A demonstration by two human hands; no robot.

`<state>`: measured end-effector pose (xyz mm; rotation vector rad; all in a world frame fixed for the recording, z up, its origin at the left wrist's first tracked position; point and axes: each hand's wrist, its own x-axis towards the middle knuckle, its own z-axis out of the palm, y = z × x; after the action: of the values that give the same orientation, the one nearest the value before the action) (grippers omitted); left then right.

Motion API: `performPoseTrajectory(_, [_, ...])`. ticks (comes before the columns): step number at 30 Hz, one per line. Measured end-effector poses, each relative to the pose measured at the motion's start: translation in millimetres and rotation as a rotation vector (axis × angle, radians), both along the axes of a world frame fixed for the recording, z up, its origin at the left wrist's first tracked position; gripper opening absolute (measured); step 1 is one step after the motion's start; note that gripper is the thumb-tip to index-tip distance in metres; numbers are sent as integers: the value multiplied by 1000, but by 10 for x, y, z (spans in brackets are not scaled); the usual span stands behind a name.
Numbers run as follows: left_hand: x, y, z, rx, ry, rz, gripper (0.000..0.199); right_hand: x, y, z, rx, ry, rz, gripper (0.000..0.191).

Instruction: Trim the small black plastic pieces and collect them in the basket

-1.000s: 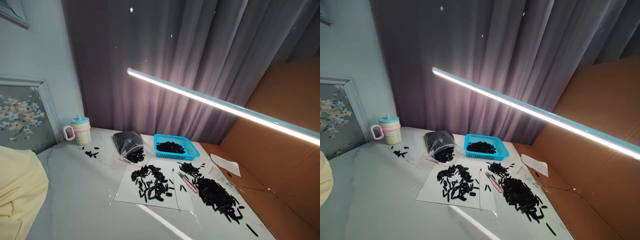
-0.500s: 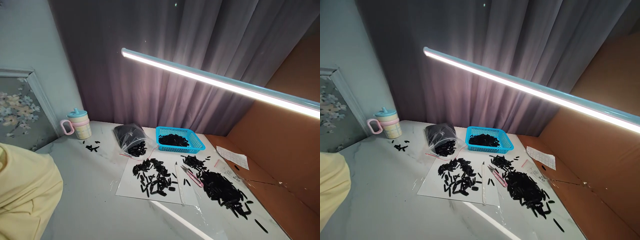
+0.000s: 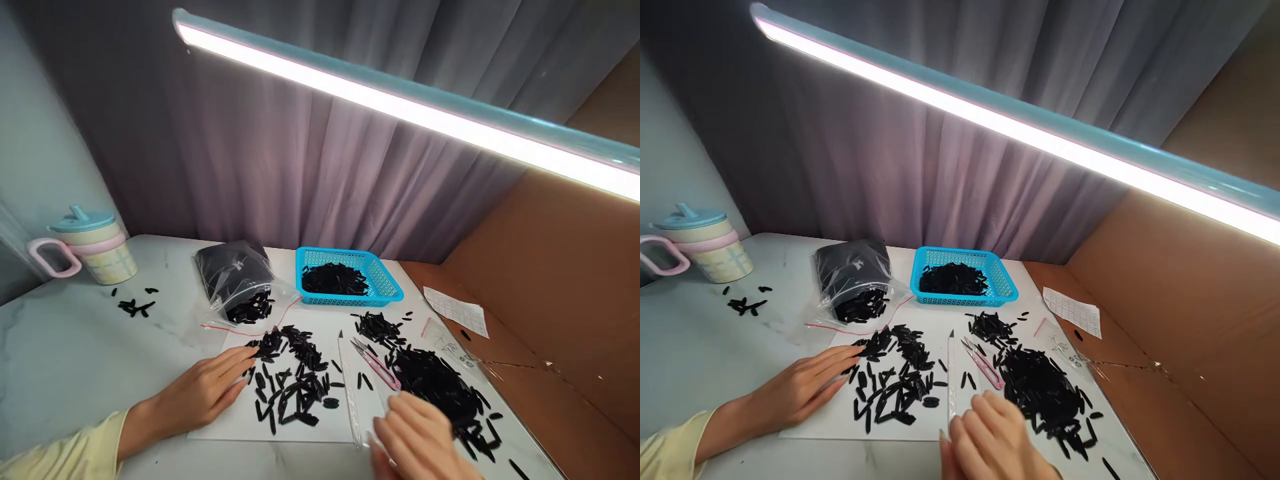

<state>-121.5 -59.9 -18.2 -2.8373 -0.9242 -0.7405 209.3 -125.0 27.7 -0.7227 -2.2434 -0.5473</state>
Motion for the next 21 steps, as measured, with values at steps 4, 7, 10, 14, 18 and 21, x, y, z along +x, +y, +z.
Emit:
performPoseTrajectory(4, [-99, 120, -73, -108, -24, -74, 39, -81, 334, -242, -81, -84, 96, 39])
performPoseTrajectory(7, [-209, 187, -84, -214, -38, -36, 43, 6, 384, -362, -202, 30, 85, 36])
performPoseTrajectory(10, [-292, 221, -117, -299, 28, 89, 52, 120, 418, -420, -268, 164, 90, 32])
performPoseTrajectory(14, [-158, 280, -107, -416, 181, 98, 69, 194, 484, -483, -300, 229, 94, 32])
performPoseTrajectory(18, [229, 413, -30, -469, 216, -15, 76, 196, 512, -514, -348, 207, 75, 29])
performPoseTrajectory(21, [522, 543, 39, -493, 215, -95, 74, 175, 526, -498, -354, 188, 76, 31])
